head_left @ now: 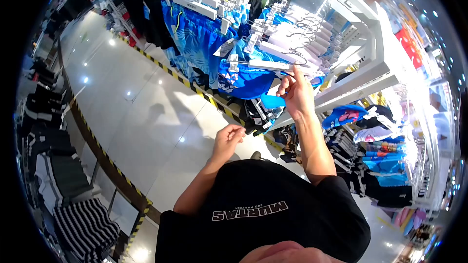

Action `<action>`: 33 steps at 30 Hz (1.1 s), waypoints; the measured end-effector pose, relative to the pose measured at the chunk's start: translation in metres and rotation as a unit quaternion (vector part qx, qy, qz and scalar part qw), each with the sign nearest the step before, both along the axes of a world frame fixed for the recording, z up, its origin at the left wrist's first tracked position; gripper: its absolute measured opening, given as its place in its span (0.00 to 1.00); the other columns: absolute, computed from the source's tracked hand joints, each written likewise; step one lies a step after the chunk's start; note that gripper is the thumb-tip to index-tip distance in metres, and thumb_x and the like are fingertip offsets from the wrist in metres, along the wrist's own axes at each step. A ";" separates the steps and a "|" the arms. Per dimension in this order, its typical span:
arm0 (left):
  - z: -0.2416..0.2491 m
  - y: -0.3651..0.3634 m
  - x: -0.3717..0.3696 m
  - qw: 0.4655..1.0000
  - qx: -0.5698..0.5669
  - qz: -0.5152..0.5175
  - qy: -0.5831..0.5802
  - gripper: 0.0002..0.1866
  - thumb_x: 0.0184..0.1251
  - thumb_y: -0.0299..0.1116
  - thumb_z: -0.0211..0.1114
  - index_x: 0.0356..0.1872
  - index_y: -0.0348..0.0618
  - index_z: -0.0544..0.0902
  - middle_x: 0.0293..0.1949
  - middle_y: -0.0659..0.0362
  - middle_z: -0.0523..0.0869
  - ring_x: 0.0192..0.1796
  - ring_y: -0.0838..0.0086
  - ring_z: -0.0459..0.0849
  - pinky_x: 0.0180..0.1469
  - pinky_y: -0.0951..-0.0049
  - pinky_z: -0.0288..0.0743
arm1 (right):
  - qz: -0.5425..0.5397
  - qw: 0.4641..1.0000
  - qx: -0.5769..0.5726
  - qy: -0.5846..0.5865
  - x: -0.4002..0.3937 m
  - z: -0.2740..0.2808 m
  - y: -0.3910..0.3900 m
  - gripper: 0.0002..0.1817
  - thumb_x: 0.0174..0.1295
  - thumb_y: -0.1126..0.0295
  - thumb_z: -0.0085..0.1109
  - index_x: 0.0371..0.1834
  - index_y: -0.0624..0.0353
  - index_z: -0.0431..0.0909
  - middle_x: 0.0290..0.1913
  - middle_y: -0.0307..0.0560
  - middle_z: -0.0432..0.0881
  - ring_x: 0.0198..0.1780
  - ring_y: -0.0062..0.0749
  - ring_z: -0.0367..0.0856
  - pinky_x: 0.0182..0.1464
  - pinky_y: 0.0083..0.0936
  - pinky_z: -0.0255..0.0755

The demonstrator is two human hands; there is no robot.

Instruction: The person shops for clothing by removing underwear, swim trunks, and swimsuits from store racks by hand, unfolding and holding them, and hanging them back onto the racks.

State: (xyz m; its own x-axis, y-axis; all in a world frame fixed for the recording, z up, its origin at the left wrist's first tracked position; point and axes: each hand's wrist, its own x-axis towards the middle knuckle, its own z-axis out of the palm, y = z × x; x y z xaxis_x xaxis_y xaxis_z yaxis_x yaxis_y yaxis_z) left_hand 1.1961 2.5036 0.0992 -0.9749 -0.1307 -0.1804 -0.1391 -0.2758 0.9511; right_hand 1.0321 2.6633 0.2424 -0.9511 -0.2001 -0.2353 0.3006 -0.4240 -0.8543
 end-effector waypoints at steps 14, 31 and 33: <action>-0.106 -0.061 -0.029 0.946 0.248 -0.104 -0.180 0.21 0.74 0.47 0.53 0.53 0.39 0.77 0.49 0.55 0.83 0.48 0.67 0.83 0.49 0.65 0.75 | -0.102 0.992 0.057 0.041 0.104 -0.030 0.037 0.26 0.65 0.48 0.56 0.41 0.66 0.80 0.19 0.38 0.74 0.14 0.18 0.62 0.17 0.17 0.55; -0.021 -0.031 -0.022 0.886 0.338 -0.266 -0.170 0.23 0.72 0.35 0.62 0.63 0.36 0.71 0.55 0.53 0.82 0.56 0.66 0.82 0.61 0.63 0.76 | -0.069 0.952 -0.297 -0.023 0.140 -0.105 0.050 0.26 0.67 0.46 0.49 0.33 0.62 0.73 0.23 0.48 0.79 0.18 0.30 0.78 0.18 0.24 0.76; -0.014 -0.047 -0.023 0.902 0.340 -0.237 -0.122 0.23 0.73 0.37 0.62 0.63 0.36 0.72 0.55 0.53 0.82 0.56 0.67 0.82 0.61 0.63 0.76 | -0.019 0.960 -0.278 0.006 0.134 -0.114 0.059 0.21 0.67 0.51 0.52 0.46 0.60 0.75 0.27 0.44 0.79 0.24 0.26 0.78 0.25 0.24 0.77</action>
State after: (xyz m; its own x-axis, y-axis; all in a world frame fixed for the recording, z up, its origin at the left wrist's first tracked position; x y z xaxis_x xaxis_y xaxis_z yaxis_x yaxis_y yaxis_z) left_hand 1.1729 2.4571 0.0850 -0.8126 0.5123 -0.2780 -0.5767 -0.6377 0.5107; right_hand 1.1664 2.7221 0.1280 -0.9619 -0.2576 -0.0913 0.2682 -0.8257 -0.4963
